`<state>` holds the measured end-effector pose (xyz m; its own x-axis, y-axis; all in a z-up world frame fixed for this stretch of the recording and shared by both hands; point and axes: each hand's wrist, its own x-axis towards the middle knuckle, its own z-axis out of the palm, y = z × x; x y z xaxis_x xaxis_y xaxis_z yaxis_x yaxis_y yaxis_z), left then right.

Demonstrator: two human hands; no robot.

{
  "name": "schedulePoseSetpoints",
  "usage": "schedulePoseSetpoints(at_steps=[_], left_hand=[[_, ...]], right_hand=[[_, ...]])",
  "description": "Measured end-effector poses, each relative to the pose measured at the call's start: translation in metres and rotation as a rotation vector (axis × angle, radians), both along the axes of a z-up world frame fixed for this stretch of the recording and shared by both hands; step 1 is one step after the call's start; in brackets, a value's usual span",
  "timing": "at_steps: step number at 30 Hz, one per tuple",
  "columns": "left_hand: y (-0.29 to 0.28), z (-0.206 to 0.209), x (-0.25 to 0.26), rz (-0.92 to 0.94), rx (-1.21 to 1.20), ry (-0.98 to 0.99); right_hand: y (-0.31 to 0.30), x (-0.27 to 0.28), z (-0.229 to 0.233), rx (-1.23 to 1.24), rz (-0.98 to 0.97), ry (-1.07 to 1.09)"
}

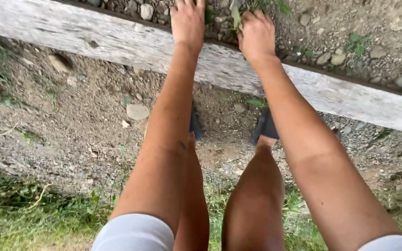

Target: Pulling grass and weeds from the ground by hand.

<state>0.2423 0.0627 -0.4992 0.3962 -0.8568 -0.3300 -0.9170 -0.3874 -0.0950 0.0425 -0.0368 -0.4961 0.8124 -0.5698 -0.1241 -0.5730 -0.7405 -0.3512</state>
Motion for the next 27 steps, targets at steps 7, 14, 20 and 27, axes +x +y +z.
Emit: schedulePoseSetpoints(at_steps=[7,14,20,27], left_hand=[[0.032,-0.053,0.017,0.081,-0.267,0.195],[0.044,-0.024,0.045,0.342,-0.504,0.473],[0.052,-0.023,0.035,0.303,-0.585,0.536],[0.054,-0.017,0.028,0.363,-0.630,0.632]], right_hand=[[-0.002,-0.007,0.002,0.309,-0.288,-0.028],[0.006,0.007,0.029,0.007,-0.173,-0.036],[0.000,-0.016,-0.018,-0.019,-0.241,-0.071],[0.009,0.009,0.016,0.110,-0.276,0.068]])
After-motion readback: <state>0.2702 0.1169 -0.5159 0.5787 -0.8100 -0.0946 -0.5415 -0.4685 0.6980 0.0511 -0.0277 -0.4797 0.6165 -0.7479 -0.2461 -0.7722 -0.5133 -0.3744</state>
